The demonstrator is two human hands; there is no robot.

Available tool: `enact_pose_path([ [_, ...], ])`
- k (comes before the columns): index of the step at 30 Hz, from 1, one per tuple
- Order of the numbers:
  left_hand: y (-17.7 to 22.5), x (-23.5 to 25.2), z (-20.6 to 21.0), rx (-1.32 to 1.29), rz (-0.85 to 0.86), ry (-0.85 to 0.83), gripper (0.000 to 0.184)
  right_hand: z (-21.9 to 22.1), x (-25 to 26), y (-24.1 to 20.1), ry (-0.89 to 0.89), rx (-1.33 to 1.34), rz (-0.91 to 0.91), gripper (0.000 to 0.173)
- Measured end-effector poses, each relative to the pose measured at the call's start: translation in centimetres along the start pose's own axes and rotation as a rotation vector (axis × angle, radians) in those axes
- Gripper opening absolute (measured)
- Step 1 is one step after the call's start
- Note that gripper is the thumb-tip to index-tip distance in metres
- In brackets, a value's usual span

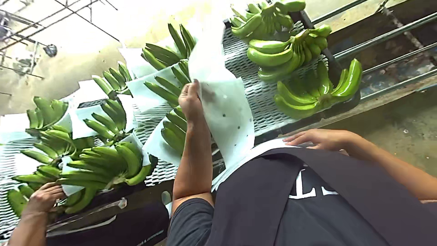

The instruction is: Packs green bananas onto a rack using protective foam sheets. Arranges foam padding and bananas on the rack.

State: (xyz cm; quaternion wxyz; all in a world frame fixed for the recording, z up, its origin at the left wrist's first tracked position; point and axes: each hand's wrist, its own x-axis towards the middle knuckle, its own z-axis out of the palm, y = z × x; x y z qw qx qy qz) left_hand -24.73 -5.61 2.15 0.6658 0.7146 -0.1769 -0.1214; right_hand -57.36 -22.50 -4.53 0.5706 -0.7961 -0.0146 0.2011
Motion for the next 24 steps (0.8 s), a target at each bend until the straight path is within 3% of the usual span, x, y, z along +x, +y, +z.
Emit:
enact_pose_path([
  [3,1.3,3.0,1.4,-0.007,0.274,0.157,0.016,-2.1,1.4,0.0,-0.051,0.045,0.019,0.045],
  [7,2.2,6.4,3.9,0.076,0.41,0.188,0.01,-7.8,3.1,-1.6,-0.055,-0.033,-0.021,0.039],
  [9,1.8,8.2,5.0,0.126,0.422,0.183,0.016,-12.4,4.2,-1.3,0.178,-0.124,-0.178,0.028],
  [11,1.3,10.4,6.2,0.183,0.456,0.174,0.021,-19.2,6.7,-0.6,0.543,-0.29,-0.273,0.023],
  [12,1.0,11.3,6.8,0.22,0.459,0.172,0.022,-23.0,8.3,-0.5,0.692,-0.4,-0.235,0.025],
  [14,0.5,12.5,8.0,0.297,0.423,0.155,0.025,-30.6,12.2,0.8,0.807,-0.607,-0.096,0.042],
  [16,0.2,13.6,9.3,0.332,0.366,0.134,0.026,-36.7,16.0,2.4,0.733,-0.751,0.061,0.063],
  [18,-0.5,14.5,10.3,0.349,0.325,0.123,0.025,-41.2,19.5,5.7,0.615,-0.859,0.133,0.072],
  [21,-2.1,15.6,10.3,0.372,0.258,0.123,0.026,-44.4,22.9,9.9,0.513,-0.846,0.1,0.055],
  [24,-3.6,17.9,9.4,0.396,0.178,0.139,0.026,-45.6,24.1,11.5,0.547,-0.758,-0.011,0.043],
])
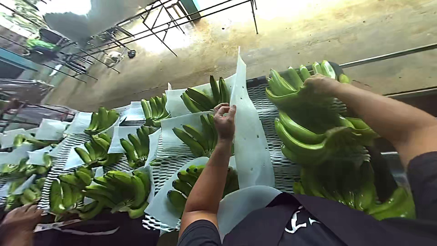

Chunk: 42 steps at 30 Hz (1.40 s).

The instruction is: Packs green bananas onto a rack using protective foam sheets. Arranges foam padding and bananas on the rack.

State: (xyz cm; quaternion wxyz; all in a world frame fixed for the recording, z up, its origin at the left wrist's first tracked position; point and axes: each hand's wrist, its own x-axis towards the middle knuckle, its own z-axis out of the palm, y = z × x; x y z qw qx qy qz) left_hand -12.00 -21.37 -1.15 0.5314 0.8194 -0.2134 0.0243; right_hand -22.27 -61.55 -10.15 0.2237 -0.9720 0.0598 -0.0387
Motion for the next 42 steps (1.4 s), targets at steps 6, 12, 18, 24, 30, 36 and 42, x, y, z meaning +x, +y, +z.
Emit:
enact_pose_path([
  [6,0.3,5.2,3.1,-0.086,-0.368,0.044,0.026,-0.4,-0.4,-1.1,-0.059,0.0,0.038,0.043],
  [12,0.5,11.0,3.6,-0.013,-0.303,-0.03,0.033,-3.4,-1.7,-3.9,0.119,-0.005,-0.014,0.042],
  [18,0.8,16.6,6.5,-0.033,-0.391,-0.075,0.028,-0.2,-0.8,-5.0,0.348,-0.179,-0.136,0.022],
  [24,-1.1,20.7,13.1,-0.155,-0.511,-0.312,0.038,4.5,2.0,-3.2,0.299,-0.203,-0.14,0.019],
  [30,-4.6,22.9,19.7,-0.743,-0.524,-0.589,0.051,1.8,1.8,0.4,0.265,-0.148,-0.214,0.069],
  [36,-3.9,24.9,23.8,-0.851,-0.572,-0.912,0.081,-4.4,5.7,7.8,0.437,0.501,0.49,0.063],
  [42,-1.3,25.1,26.3,-0.966,-0.326,-1.14,0.073,-5.5,6.5,7.6,0.291,1.475,0.553,0.05],
])
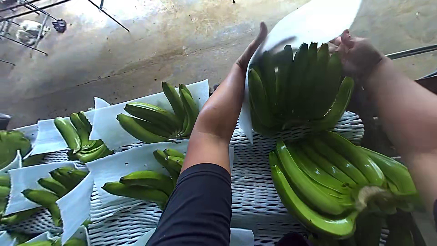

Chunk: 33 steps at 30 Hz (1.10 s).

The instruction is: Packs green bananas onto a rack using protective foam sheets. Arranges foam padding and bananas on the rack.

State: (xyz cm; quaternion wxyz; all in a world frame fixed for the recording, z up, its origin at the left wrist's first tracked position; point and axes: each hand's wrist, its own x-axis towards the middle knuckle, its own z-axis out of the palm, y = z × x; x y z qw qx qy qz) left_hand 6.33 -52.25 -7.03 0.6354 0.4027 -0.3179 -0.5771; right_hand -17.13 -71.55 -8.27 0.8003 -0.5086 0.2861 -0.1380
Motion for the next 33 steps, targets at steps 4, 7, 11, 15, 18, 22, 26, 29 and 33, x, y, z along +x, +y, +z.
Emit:
enact_pose_path([
  [4,-0.8,1.3,1.5,0.006,-0.031,-0.236,0.073,0.3,-3.0,-1.4,-0.249,-0.003,-0.12,0.028],
  [7,-1.8,3.0,0.2,-0.026,-0.096,-0.491,0.07,-1.1,-3.0,-1.3,-0.295,-0.074,-0.359,0.024],
  [11,1.8,-1.4,4.9,0.263,-0.307,0.052,0.062,-4.2,-3.9,-0.5,-0.018,-0.226,-0.254,0.018],
  [15,3.4,-5.4,2.5,0.301,-0.418,0.156,0.085,-4.6,-7.5,-2.2,0.026,-0.553,-0.273,0.009],
  [18,3.8,-6.9,2.5,0.28,-0.412,0.092,0.095,-4.3,-11.1,-2.4,0.006,-0.772,-0.361,0.009],
  [22,4.7,-6.0,6.2,0.706,-0.549,0.196,0.077,-4.8,-12.9,0.3,0.21,-1.2,-0.178,0.021],
  [26,7.0,-6.6,7.9,0.772,-0.627,-0.045,0.077,-4.8,-12.3,0.4,0.148,-1.433,-0.208,0.048],
  [29,7.5,-8.3,9.3,0.571,-0.627,-0.224,0.079,-4.5,-11.8,0.7,0.166,-1.499,-0.204,0.049],
  [33,6.6,-10.8,12.3,0.523,-0.602,-0.013,0.081,-3.7,-11.4,1.1,0.134,-1.57,-0.201,0.045],
])
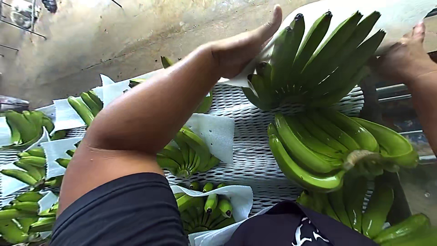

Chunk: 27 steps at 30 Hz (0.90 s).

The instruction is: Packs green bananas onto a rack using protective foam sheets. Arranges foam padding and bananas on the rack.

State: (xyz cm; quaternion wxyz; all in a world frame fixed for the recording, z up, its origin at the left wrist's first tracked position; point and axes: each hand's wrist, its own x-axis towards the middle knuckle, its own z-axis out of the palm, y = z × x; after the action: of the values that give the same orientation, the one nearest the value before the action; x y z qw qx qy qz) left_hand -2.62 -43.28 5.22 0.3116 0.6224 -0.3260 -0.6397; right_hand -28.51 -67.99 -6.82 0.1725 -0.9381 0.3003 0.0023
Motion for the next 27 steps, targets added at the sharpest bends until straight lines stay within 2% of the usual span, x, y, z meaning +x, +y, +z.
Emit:
enact_pose_path([
  [2,-0.1,0.3,1.6,-0.06,-0.058,0.217,0.081,0.1,0.2,-0.9,-0.019,-0.045,0.007,0.045],
  [4,-0.4,1.1,1.5,-0.1,-0.068,0.321,0.081,-0.1,0.5,-1.5,-0.031,-0.112,0.002,0.043],
  [6,-0.8,0.8,1.0,-0.178,-0.077,0.317,0.083,-0.4,0.0,-1.9,-0.056,-0.175,-0.003,0.041],
  [8,-1.3,-0.1,1.2,-0.231,-0.072,0.196,0.087,-0.8,-0.8,-1.3,-0.044,-0.192,-0.029,0.039],
  [10,-2.3,-0.3,1.6,-0.281,-0.07,0.17,0.089,-0.3,-1.5,-0.8,-0.024,-0.172,-0.036,0.034],
  [13,-5.0,1.9,1.7,-0.419,-0.078,0.385,0.09,0.2,-2.0,-1.3,-0.019,-0.129,-0.026,0.031],
  [16,-6.3,3.6,1.4,-0.49,-0.013,0.477,0.095,-0.3,-3.7,-1.2,0.053,-0.094,-0.083,0.029],
  [18,-6.6,3.5,1.8,-0.52,0.042,0.568,0.086,-0.1,-4.7,-0.8,0.08,-0.087,-0.091,0.031],
  [20,-7.1,2.7,4.1,-0.371,0.133,0.772,0.068,0.5,-6.2,-0.8,0.025,-0.075,-0.072,0.034],
  [22,-8.7,1.9,6.8,0.069,0.375,0.858,0.066,0.8,-8.5,-1.8,-0.068,-0.003,-0.086,0.048],
  [23,-9.2,1.2,8.4,0.31,0.479,0.79,0.062,0.7,-9.8,-2.4,-0.12,0.046,-0.152,0.054],
  [24,-9.2,0.4,10.2,0.505,0.515,0.675,0.049,0.5,-11.1,-3.1,-0.192,0.11,-0.266,0.055],
  [25,-9.0,-0.4,12.3,0.632,0.481,0.52,0.039,-0.1,-12.5,-4.0,-0.351,0.185,-0.349,0.055],
  [27,-8.3,-1.1,15.8,0.733,0.259,0.127,0.056,-0.4,-14.9,-5.8,-0.643,0.214,-0.44,0.059],
])
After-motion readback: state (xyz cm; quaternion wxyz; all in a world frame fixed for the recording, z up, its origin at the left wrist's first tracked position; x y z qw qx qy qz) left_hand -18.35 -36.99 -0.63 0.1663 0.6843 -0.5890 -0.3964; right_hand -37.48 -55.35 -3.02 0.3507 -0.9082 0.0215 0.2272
